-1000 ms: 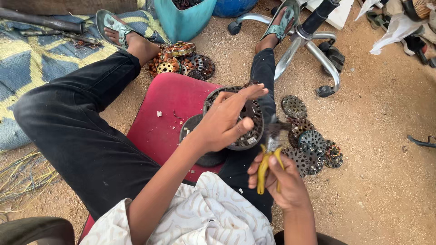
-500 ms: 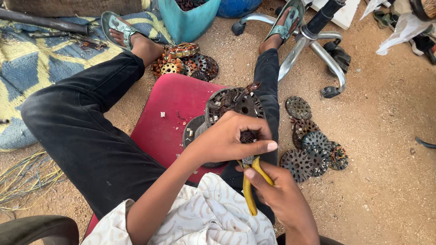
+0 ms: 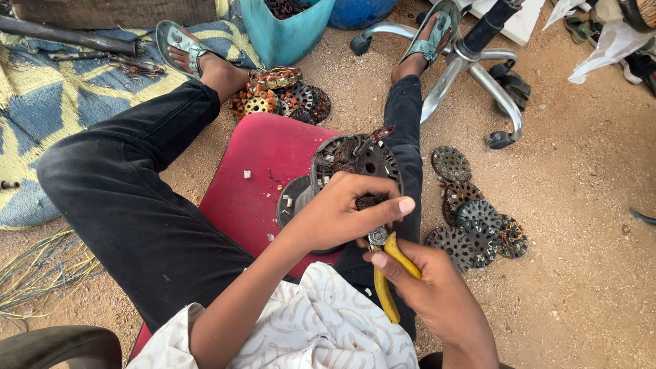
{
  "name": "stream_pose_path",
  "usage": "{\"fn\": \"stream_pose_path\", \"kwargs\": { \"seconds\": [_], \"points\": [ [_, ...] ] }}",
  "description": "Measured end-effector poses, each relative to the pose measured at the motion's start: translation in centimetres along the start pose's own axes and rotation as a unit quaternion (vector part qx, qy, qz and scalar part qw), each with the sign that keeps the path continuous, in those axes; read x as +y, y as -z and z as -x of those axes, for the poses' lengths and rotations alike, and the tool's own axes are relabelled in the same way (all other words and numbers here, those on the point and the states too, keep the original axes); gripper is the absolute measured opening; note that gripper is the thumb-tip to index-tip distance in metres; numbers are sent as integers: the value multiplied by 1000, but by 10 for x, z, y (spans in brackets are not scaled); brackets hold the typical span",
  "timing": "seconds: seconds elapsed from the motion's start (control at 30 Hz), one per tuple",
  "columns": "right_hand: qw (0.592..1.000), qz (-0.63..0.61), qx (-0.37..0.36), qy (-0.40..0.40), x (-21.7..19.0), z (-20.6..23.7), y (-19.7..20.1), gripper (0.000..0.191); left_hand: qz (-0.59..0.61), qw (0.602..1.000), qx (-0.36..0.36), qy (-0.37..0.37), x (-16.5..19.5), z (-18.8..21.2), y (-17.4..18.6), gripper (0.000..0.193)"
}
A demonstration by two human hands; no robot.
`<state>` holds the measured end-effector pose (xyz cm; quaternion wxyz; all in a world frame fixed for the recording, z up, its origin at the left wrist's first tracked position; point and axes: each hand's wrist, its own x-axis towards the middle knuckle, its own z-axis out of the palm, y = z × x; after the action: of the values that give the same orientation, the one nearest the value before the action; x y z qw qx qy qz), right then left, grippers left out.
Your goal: The person sits on the ground and uses yellow-handled pliers to pull and cut copper windings from a motor stator. They repeatedly grip, twist, and cut the wires, dropping the removed pieces into a nearby blue container.
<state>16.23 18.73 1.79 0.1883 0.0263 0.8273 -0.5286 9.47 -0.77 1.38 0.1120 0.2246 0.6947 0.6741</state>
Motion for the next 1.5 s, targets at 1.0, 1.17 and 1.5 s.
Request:
{"fn": "stream_pose_path", "kwargs": {
  "seconds": [1.0, 1.17, 1.5],
  "points": [
    [897, 392, 174, 106, -49, 27, -24, 26, -275, 916, 276, -100, -5, -3, -28, 58],
    [900, 370, 180, 144, -45, 22, -23, 25, -248, 915, 281, -147, -10, -2, -27, 53],
    [911, 332, 173, 170, -45, 22, -22, 22, -47, 944, 200, -258, 2, 9, -8, 64]
  ]
}}
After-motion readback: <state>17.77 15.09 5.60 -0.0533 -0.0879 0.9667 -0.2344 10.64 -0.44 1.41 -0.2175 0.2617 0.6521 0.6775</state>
